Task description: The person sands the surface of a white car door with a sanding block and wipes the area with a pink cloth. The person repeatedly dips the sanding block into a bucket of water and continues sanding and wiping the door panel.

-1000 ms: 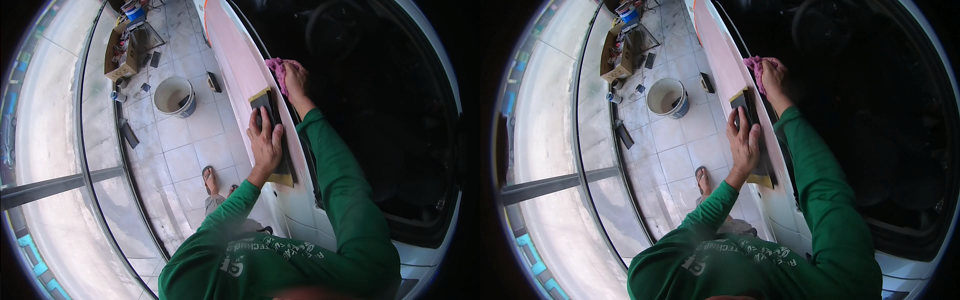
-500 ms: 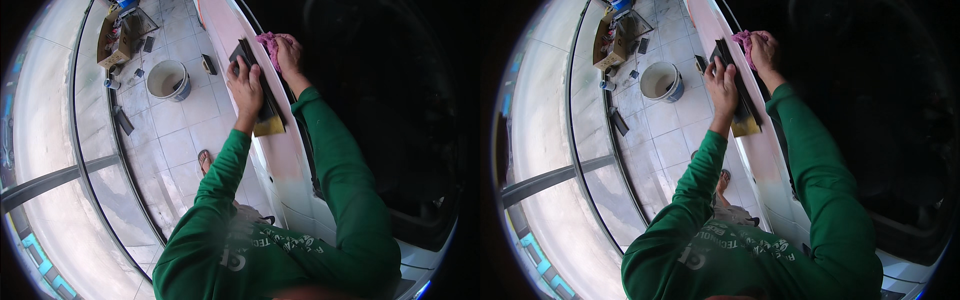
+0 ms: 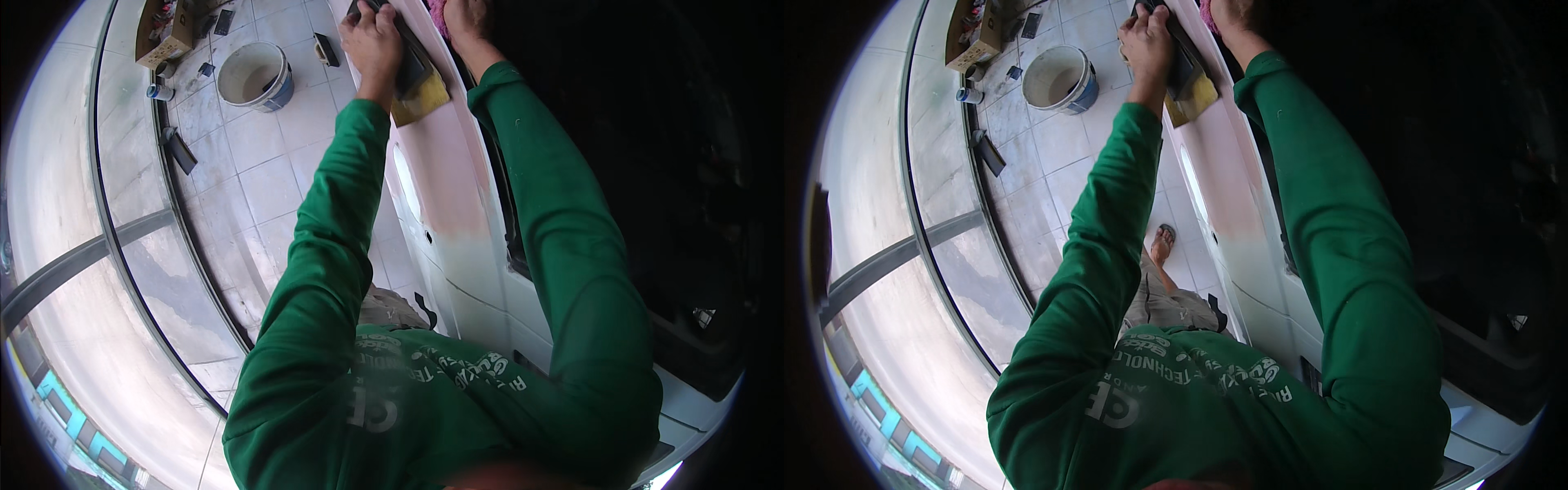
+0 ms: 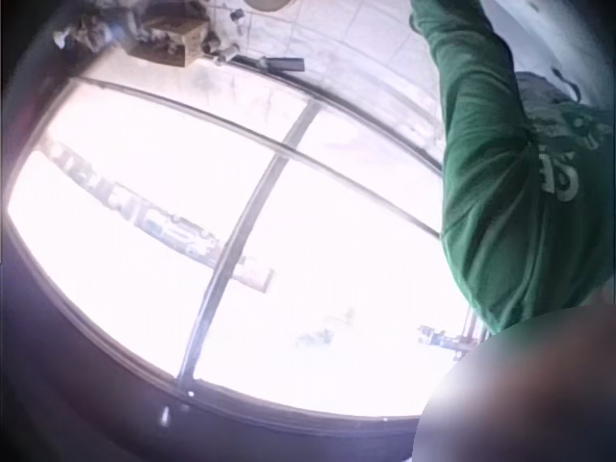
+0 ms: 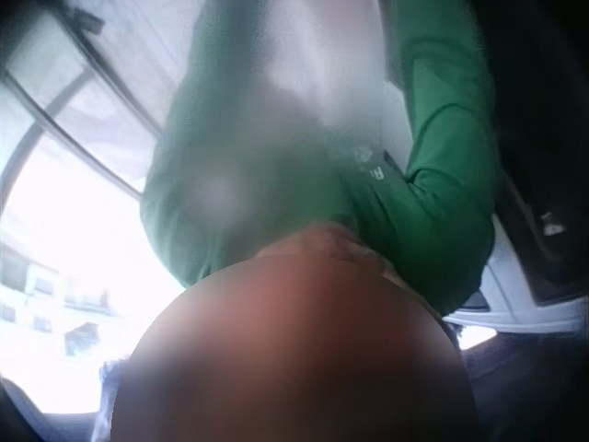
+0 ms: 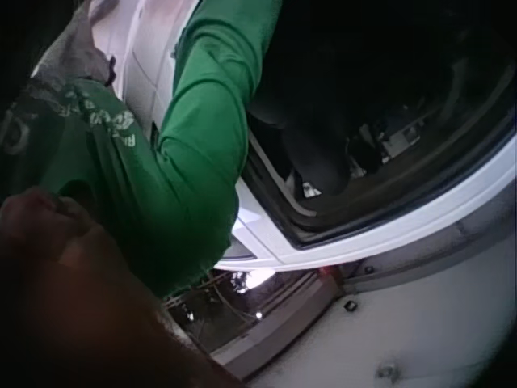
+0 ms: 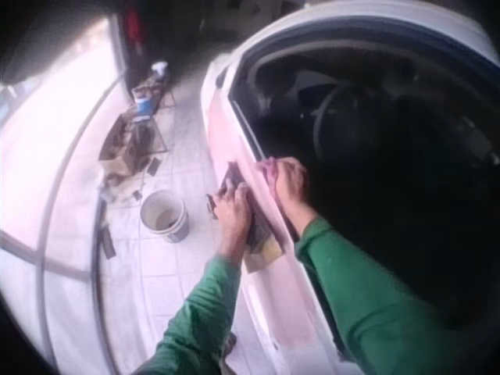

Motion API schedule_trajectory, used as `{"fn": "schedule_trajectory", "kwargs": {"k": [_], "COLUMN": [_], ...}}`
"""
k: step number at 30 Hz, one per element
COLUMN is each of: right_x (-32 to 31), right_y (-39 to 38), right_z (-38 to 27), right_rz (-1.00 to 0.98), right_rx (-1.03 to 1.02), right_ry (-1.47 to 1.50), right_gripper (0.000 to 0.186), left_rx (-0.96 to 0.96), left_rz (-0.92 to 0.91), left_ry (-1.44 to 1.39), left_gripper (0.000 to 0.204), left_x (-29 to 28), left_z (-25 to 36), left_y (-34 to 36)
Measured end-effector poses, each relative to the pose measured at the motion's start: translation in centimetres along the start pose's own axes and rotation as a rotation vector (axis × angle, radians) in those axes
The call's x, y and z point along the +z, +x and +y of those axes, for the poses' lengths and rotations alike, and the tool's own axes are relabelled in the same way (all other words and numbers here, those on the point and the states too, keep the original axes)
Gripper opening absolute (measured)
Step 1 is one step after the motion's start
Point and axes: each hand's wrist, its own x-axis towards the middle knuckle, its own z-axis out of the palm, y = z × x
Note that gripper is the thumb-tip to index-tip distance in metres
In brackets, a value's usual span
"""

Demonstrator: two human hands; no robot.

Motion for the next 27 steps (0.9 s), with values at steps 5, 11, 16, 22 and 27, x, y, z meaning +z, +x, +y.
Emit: {"fn": "schedule_trajectory", "kwargs": {"k": [5,11,16,22,27], "right_x": [-2.4,-1.7,-0.7,-3.0,-2.7], "right_y": [-0.4,-1.9,-1.1,-0.6,-2.1], "right_z": [-0.7,-4.2,-4.1,-3.2,-8.0], "right_rz": [0.046,-0.085,-0.066,-0.149,-0.289], "right_rx": [0.088,0.062,-0.21,-0.633,-0.931], "right_ry": [0.206,-0.086,-0.248,-0.379,-0.549], "right_gripper": [0.032,0.052,0.049,0.026,0.018], "left_rx": [-0.116,-0.078,-0.079,-0.283,-0.285], "left_rz": [-0.259,-0.121,0.007,-0.33,0.005], "left_ry": [-0.232,-0.24,-0.186,-0.374,-0.346], "left_gripper": [0.065,0.068,0.061,0.065,0.054], "left_x": [-10.1,-3.3,-1.0,-11.4,-2.8], "left_z": [8.8,2.0,-1.5,6.8,-1.3], "left_y": [-24.7,-7.3,-4.7,-29.1,-8.5]}}
